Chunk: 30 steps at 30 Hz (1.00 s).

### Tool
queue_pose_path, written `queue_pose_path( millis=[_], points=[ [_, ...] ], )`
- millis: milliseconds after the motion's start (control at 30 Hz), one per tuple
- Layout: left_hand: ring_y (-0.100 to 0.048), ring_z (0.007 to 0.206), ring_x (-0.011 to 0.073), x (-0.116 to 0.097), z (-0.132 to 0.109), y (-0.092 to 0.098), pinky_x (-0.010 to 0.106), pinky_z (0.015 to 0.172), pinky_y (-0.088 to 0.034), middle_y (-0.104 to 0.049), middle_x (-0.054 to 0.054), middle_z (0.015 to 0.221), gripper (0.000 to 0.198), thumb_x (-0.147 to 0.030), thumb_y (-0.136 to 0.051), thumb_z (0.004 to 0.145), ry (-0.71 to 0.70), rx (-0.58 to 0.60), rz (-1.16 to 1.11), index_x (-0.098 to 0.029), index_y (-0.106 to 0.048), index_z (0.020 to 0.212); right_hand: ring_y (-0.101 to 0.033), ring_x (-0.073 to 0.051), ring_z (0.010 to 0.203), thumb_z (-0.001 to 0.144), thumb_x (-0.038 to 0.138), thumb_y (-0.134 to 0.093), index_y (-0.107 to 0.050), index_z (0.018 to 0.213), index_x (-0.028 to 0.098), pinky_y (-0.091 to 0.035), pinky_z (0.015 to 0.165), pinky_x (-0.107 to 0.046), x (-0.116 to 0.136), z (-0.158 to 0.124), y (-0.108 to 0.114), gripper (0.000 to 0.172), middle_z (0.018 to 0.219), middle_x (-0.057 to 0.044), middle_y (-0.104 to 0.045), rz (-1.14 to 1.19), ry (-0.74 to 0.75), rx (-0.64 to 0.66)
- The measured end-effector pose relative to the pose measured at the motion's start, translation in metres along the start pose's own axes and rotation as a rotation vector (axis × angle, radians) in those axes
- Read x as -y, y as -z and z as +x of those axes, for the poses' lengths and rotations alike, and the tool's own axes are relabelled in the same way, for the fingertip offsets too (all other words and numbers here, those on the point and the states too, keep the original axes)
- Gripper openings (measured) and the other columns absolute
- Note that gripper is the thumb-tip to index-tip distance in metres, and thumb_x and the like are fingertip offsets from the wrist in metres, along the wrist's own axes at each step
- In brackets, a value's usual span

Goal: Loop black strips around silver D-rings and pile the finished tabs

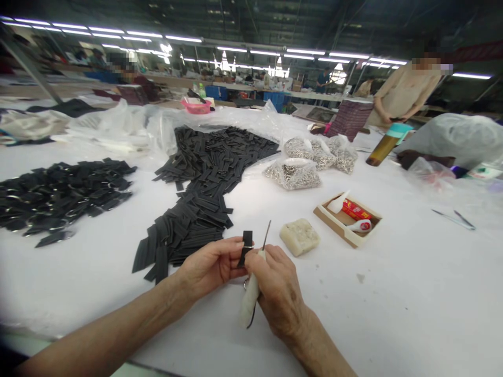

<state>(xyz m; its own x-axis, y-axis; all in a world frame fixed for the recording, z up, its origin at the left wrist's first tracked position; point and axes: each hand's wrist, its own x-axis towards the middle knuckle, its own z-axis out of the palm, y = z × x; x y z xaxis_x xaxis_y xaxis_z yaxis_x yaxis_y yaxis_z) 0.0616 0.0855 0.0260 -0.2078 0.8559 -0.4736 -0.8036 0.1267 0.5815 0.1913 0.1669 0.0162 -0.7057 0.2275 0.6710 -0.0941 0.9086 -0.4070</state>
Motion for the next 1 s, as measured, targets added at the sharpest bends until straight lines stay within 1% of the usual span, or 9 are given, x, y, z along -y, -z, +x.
queue_pose_path(
  millis=[67, 167, 300, 400, 500, 600, 700, 800, 1000],
  points=[
    [-0.065, 0.059, 0.0162, 0.000, 0.001, 0.000, 0.029, 0.060, -0.053, -0.068, 0.007, 0.068, 0.009, -0.009, -0.054, 0.077, -0.008, -0.041, 0.024, -0.010, -0.062, 0.074, -0.055, -0.017, 0.071, 0.084, 0.008, -0.047, -0.054, 0.083, 0.020, -0.044, 0.062, -0.028, -0.002, -0.003, -0.003, 0.014, 0.073, -0.004, -0.061, 0.089, -0.085, -0.010],
    [-0.064, 0.055, 0.0163, 0.002, 0.002, 0.002, 0.029, 0.058, -0.053, -0.066, 0.005, 0.063, 0.002, -0.008, -0.061, 0.071, -0.052, -0.054, 0.089, -0.010, -0.061, 0.071, -0.056, -0.015, 0.072, 0.084, 0.013, -0.051, -0.055, 0.087, 0.021, -0.045, 0.063, -0.026, -0.002, -0.006, -0.007, 0.009, 0.080, -0.002, -0.063, 0.230, -0.249, -0.035],
    [-0.065, 0.060, 0.0191, 0.006, 0.002, 0.003, 0.035, 0.065, -0.054, -0.068, 0.007, 0.070, 0.012, -0.014, -0.070, 0.065, -0.134, -0.043, 0.158, -0.010, -0.063, 0.074, -0.056, -0.013, 0.065, 0.082, 0.020, -0.055, -0.055, 0.084, 0.021, -0.044, 0.058, -0.023, 0.003, -0.005, -0.009, 0.002, 0.075, 0.001, -0.062, 0.303, -0.494, -0.070],
    [-0.065, 0.064, 0.0196, 0.008, 0.001, 0.001, 0.036, 0.071, -0.053, -0.068, 0.009, 0.074, 0.022, -0.022, -0.073, 0.065, -0.176, -0.012, 0.215, -0.008, -0.064, 0.080, -0.054, -0.012, 0.062, 0.080, 0.023, -0.057, -0.053, 0.083, 0.020, -0.043, 0.054, -0.022, 0.007, -0.001, -0.010, 0.006, 0.072, 0.001, -0.059, 0.334, -0.616, -0.108],
    [-0.065, 0.062, 0.0196, 0.009, -0.002, 0.000, 0.036, 0.070, -0.052, -0.068, 0.008, 0.072, 0.024, -0.030, -0.073, 0.067, -0.220, 0.002, 0.250, -0.010, -0.062, 0.076, -0.051, -0.011, 0.058, 0.078, 0.024, -0.058, -0.051, 0.082, 0.020, -0.041, 0.050, -0.021, 0.009, 0.005, -0.008, 0.009, 0.069, 0.003, -0.054, 0.406, -0.689, -0.150],
    [-0.066, 0.067, 0.0214, 0.010, -0.006, -0.002, 0.038, 0.072, -0.052, -0.067, 0.007, 0.071, 0.028, -0.039, -0.066, 0.074, -0.277, 0.076, 0.302, -0.012, -0.059, 0.070, -0.048, -0.010, 0.055, 0.076, 0.025, -0.059, -0.049, 0.078, 0.020, -0.040, 0.048, -0.020, 0.010, 0.010, -0.004, 0.011, 0.067, 0.004, -0.051, 0.474, -0.739, -0.180],
    [-0.066, 0.076, 0.0218, 0.008, -0.009, -0.004, 0.037, 0.078, -0.050, -0.069, 0.008, 0.079, 0.023, -0.033, -0.064, 0.077, -0.312, 0.140, 0.439, -0.011, -0.065, 0.083, -0.047, -0.010, 0.056, 0.074, 0.024, -0.060, -0.047, 0.074, 0.021, -0.039, 0.049, -0.020, 0.010, 0.014, -0.001, 0.014, 0.067, 0.004, -0.050, 0.497, -0.765, -0.199],
    [-0.065, 0.077, 0.0209, 0.006, -0.011, -0.006, 0.036, 0.079, -0.050, -0.069, 0.009, 0.084, 0.021, -0.026, -0.063, 0.077, -0.345, 0.127, 0.539, -0.010, -0.067, 0.091, -0.047, -0.010, 0.057, 0.072, 0.022, -0.060, -0.046, 0.074, 0.021, -0.040, 0.050, -0.021, 0.010, 0.014, 0.000, 0.014, 0.068, 0.004, -0.051, 0.532, -0.788, -0.210],
    [-0.065, 0.073, 0.0218, 0.007, -0.011, -0.010, 0.035, 0.075, -0.052, -0.069, 0.011, 0.080, 0.022, -0.026, -0.064, 0.076, -0.341, 0.054, 0.550, -0.007, -0.067, 0.085, -0.046, -0.010, 0.057, 0.068, 0.021, -0.061, -0.045, 0.074, 0.021, -0.039, 0.050, -0.021, 0.009, 0.016, 0.001, 0.017, 0.068, 0.004, -0.053, 0.717, -0.849, -0.216]
  ],
)
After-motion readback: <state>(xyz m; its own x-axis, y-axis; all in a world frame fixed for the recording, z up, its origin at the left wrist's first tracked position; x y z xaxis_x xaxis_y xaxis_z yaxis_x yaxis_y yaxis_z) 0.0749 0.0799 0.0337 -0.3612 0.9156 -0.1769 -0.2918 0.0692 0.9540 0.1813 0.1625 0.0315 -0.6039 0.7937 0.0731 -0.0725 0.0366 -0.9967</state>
